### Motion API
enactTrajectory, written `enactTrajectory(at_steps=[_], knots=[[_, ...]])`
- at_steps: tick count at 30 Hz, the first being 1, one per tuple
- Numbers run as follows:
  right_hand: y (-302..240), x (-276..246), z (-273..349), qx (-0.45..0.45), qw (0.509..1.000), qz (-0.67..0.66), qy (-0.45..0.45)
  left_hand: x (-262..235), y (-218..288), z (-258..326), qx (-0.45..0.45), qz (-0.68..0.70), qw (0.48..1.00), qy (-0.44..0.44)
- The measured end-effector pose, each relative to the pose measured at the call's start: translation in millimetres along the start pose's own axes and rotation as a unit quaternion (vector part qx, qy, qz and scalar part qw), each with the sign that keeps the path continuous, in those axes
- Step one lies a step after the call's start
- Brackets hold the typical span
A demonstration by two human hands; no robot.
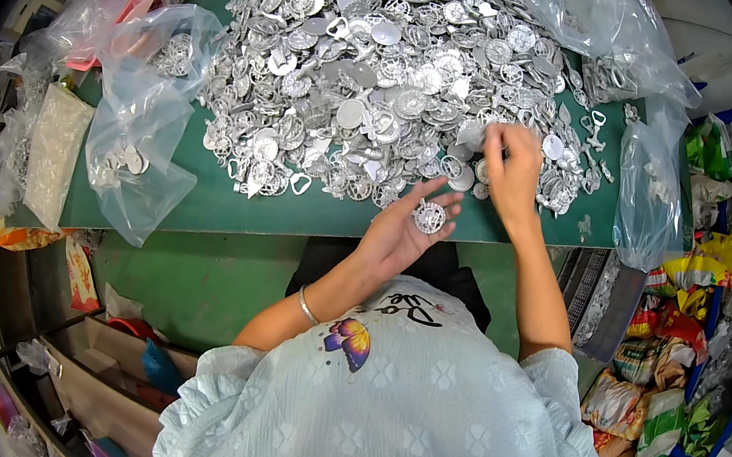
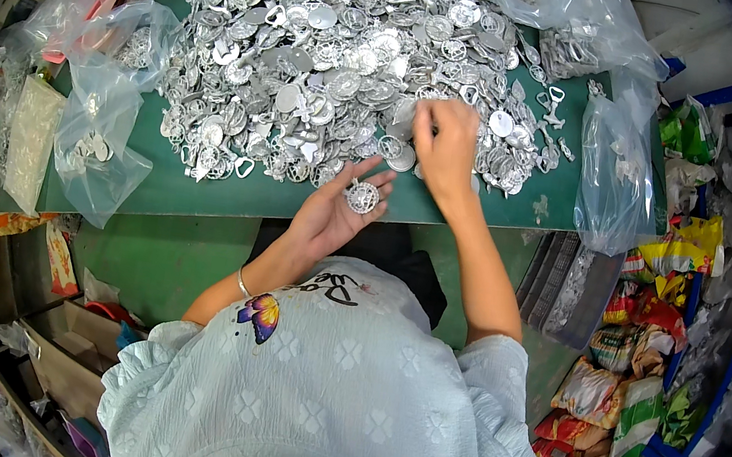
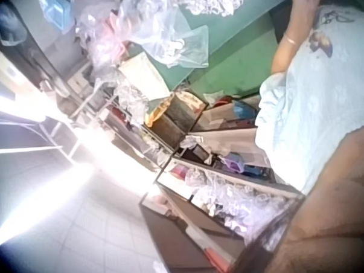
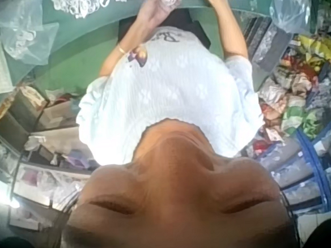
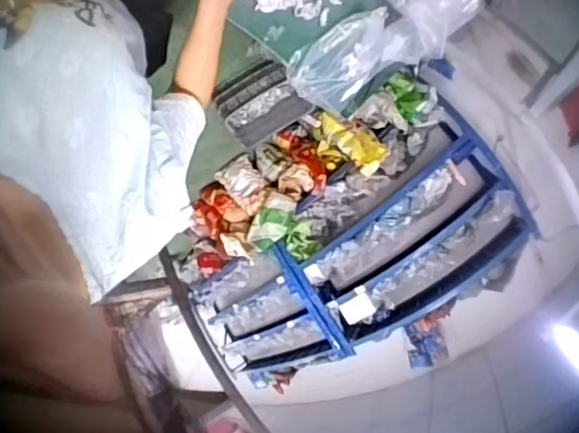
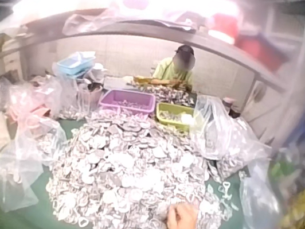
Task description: The person sorts through a large pile of heart-shaped metal charms on a green table by hand, picking up individual pieces and stacking them in their palm.
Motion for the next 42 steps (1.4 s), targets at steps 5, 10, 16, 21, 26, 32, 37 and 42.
enactTrajectory(at_steps=[5,10,16,21,26,32,37,42], knots=[[-9.4,-0.6,3.4,-0.043,0.994,0.006,-0.096,-10.6,0.7,-7.1,0.018,0.014,1.0,0.012],[5.8,11.7,-19.9,-0.127,0.964,0.221,-0.075,-20.4,-11.7,-9.8,-0.058,0.015,0.997,-0.058],[11.3,5.6,-20.2,-0.161,0.967,0.184,-0.071,-6.4,-0.6,-1.1,-0.005,-0.027,0.999,0.022],[-32.6,3.1,1.6,0.023,0.943,-0.147,-0.297,-0.1,8.7,1.0,0.034,0.063,0.996,0.057],[-20.1,31.3,-25.7,-0.033,0.992,-0.037,-0.119,-23.2,-7.7,-10.1,-0.042,0.033,0.997,-0.061],[-26.8,55.4,-33.4,-0.204,0.954,0.17,-0.136,-11.2,-0.7,0.8,-0.011,-0.015,0.999,-0.026],[-22.6,37.2,-32.2,-0.148,0.981,0.094,-0.078,-10.4,1.1,2.4,0.007,-0.009,1.0,-0.023],[-31.7,60.0,-31.0,-0.197,0.96,0.168,-0.106,-16.1,-6.2,-4.1,-0.039,0.012,0.999,-0.032]])
Point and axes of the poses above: each hand's wrist, its own z-axis away from the middle knuckle, its own x-axis out of the palm, y = z × x, the point moved 5 cm from there along -z, towards the middle knuckle, and after that the axes turned 4 degrees about y, right-handed, at the moved point
